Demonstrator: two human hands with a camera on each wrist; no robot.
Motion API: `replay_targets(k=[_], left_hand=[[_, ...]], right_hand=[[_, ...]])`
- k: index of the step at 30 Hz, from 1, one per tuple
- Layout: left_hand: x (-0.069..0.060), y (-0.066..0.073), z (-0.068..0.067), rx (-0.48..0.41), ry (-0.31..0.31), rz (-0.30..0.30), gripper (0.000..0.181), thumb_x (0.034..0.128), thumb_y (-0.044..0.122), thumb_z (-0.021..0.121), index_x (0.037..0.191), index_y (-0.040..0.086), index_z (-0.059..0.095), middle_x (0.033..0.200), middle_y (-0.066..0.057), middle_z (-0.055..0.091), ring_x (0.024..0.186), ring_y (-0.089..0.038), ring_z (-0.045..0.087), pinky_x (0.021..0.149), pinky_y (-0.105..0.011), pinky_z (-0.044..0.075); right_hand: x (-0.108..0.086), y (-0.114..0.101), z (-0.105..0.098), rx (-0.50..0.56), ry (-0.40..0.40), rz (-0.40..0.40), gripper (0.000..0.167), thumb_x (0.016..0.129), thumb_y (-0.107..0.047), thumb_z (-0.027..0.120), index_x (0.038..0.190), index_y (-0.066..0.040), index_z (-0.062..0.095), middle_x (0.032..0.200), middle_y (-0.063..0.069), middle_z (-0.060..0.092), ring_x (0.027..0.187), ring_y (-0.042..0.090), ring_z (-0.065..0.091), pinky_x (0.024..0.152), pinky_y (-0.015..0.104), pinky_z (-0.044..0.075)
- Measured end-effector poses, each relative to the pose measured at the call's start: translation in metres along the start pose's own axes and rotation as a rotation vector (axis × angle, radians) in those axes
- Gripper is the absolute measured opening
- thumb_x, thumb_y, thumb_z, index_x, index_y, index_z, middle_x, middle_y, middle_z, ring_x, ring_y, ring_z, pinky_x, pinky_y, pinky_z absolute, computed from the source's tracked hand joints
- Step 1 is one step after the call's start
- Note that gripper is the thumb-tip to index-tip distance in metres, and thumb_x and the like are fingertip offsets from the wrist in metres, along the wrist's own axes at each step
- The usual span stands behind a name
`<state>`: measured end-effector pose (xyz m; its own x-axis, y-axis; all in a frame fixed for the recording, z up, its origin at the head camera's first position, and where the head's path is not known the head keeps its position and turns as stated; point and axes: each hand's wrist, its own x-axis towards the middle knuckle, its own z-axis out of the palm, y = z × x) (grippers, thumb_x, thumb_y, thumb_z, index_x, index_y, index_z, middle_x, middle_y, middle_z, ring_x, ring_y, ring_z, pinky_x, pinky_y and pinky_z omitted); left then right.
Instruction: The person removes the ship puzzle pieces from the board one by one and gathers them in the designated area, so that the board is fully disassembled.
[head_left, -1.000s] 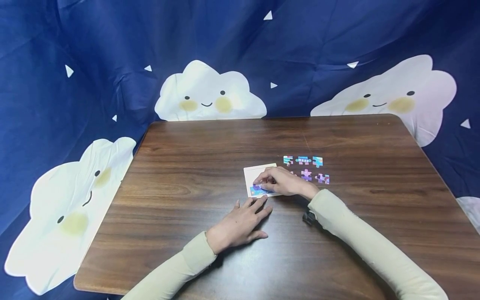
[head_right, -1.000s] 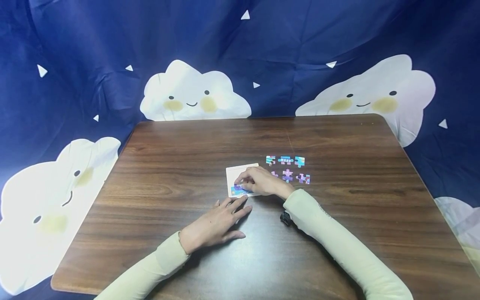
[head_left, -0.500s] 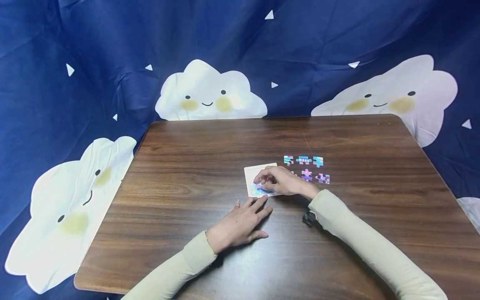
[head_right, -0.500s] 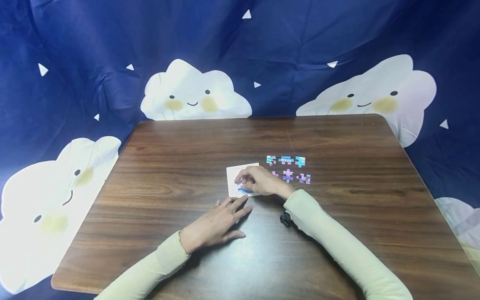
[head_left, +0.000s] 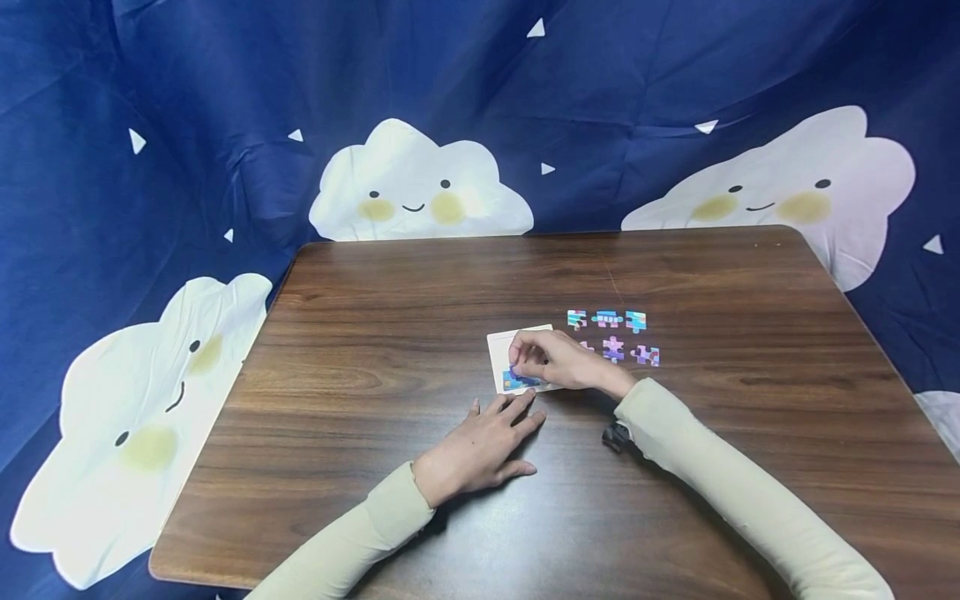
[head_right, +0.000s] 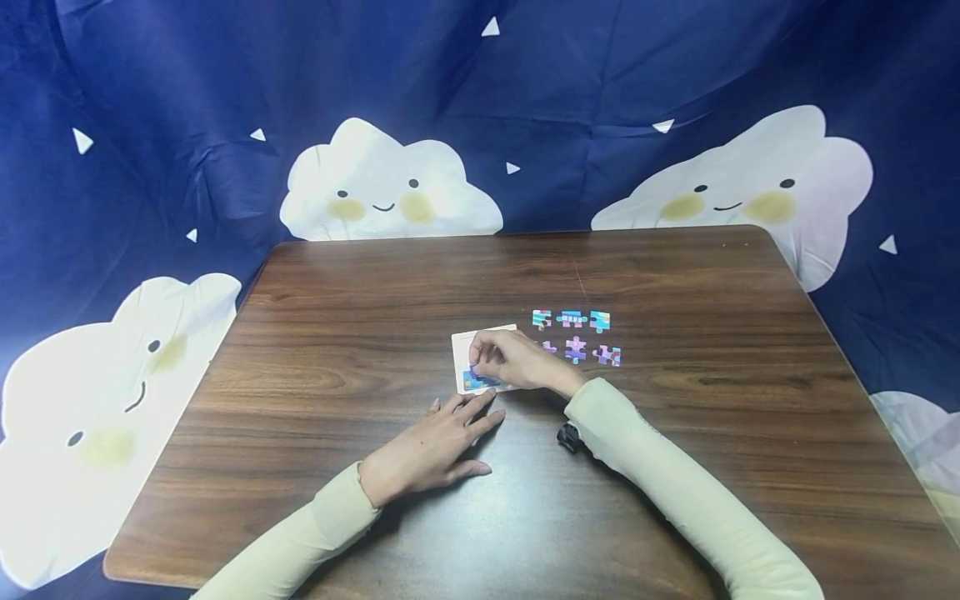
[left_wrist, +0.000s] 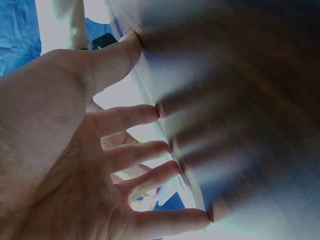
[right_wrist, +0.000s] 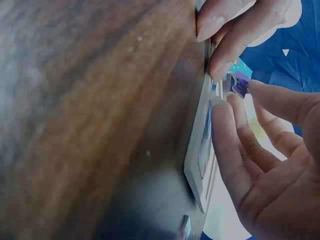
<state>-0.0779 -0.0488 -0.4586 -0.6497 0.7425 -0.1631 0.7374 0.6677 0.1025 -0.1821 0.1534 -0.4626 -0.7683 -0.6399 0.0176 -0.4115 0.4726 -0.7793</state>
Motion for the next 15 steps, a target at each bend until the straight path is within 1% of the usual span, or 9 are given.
replay_targets(k=[8, 11, 15], left_hand=[[0.0002, 0.0004, -0.0015, 0.019, 0.01, 0.005, 0.073, 0.0989, 0.058, 0.061, 0.159, 0.02, 0.044, 0.171, -0.01, 0.033, 0.151, -0.03, 0.04, 0.102, -0.065, 0.054], [-0.0001, 0.0009, -0.0022, 0.012, 0.001, -0.004, 0.074, 0.099, 0.058, 0.061, 0.16, 0.02, 0.043, 0.171, -0.01, 0.032, 0.151, -0.031, 0.04, 0.105, -0.067, 0.052], [-0.0006, 0.0018, -0.0021, 0.002, -0.018, -0.017, 0.074, 0.0995, 0.058, 0.06, 0.161, 0.021, 0.042, 0.172, -0.009, 0.03, 0.152, -0.03, 0.04, 0.107, -0.067, 0.05]], right_hand=[[-0.0002, -0.001, 0.001, 0.014, 0.014, 0.029, 0.009, 0.096, -0.008, 0.074, 0.1, -0.009, 0.066, 0.088, 0.004, 0.072, 0.081, 0.013, 0.064, 0.076, 0.026, 0.05], [-0.0008, 0.0016, 0.002, 0.026, 0.024, 0.028, 0.011, 0.096, -0.01, 0.074, 0.101, -0.009, 0.065, 0.089, 0.005, 0.073, 0.081, 0.012, 0.064, 0.074, 0.025, 0.049], [-0.0038, 0.0028, -0.0015, 0.06, 0.05, 0.044, 0.012, 0.095, -0.01, 0.074, 0.102, -0.008, 0.064, 0.092, 0.007, 0.073, 0.083, 0.015, 0.065, 0.071, 0.025, 0.051]])
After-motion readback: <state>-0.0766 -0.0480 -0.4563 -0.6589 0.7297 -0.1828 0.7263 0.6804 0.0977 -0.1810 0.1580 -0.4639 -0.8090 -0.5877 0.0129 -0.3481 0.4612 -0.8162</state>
